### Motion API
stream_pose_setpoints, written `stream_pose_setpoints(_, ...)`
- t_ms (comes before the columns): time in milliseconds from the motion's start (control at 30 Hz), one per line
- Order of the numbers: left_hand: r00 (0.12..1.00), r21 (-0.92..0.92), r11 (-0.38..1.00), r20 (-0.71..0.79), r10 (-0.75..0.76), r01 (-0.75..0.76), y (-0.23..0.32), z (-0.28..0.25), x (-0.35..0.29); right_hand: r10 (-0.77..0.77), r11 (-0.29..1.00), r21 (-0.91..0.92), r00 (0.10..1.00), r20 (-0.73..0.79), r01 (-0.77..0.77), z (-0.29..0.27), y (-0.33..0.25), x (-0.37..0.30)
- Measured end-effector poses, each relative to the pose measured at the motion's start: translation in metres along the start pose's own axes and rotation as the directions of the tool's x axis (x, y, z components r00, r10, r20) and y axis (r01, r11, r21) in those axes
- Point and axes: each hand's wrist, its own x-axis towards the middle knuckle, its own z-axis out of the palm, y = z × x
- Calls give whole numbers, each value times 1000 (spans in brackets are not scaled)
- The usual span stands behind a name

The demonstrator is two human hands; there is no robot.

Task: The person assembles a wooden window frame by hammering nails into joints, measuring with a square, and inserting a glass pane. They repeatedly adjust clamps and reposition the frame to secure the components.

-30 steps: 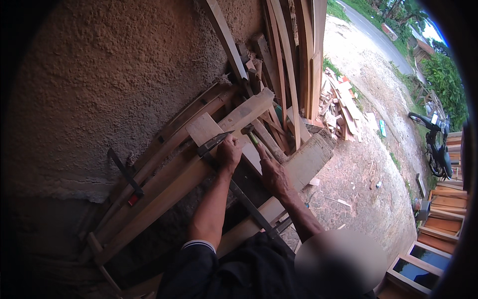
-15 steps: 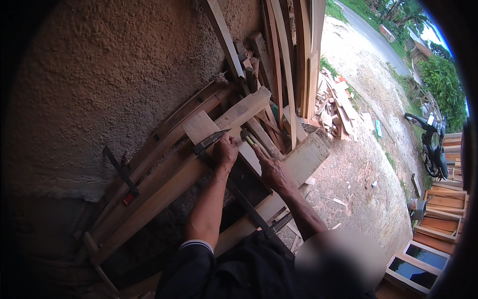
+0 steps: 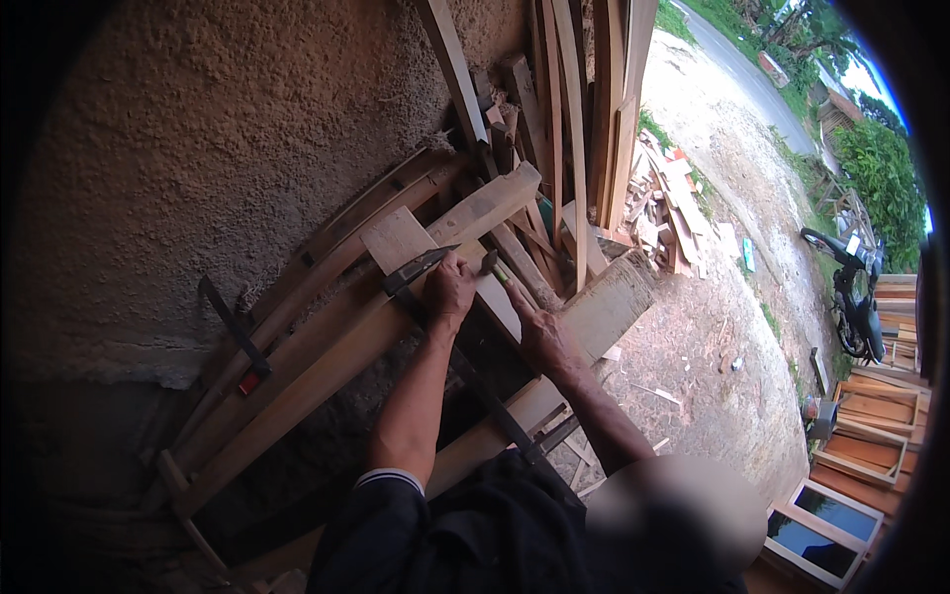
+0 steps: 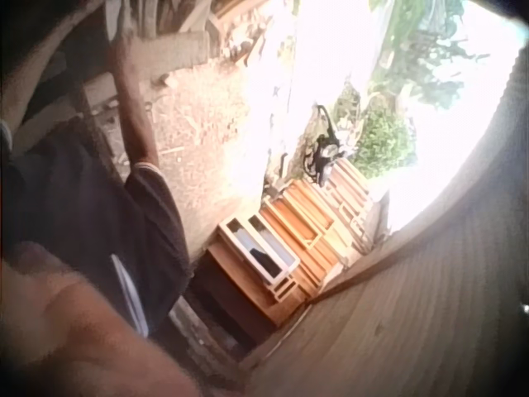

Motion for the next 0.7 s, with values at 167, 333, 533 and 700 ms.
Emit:
stream_pose_setpoints(167, 999, 35, 999, -41, -18, 19, 3, -2, 2, -62, 997, 26, 987, -151, 67, 5, 1, 3)
stream_pose_setpoints(333, 999, -29, 1000, -36, 6, -7, 8, -4, 2, -1, 1000, 18, 1000, -7, 1, -10, -11, 13)
stream_pose_setpoints(533, 1000, -146, 989, -23, -11, 7, 7, -8, -2, -84, 989, 109, 981, -176, 104, -26, -23, 9)
stream_pose_setpoints(700, 976, -551, 825, 217, -5, 126, 26, 8, -44, -25, 944, 316, 978, -209, 92, -1, -20, 7)
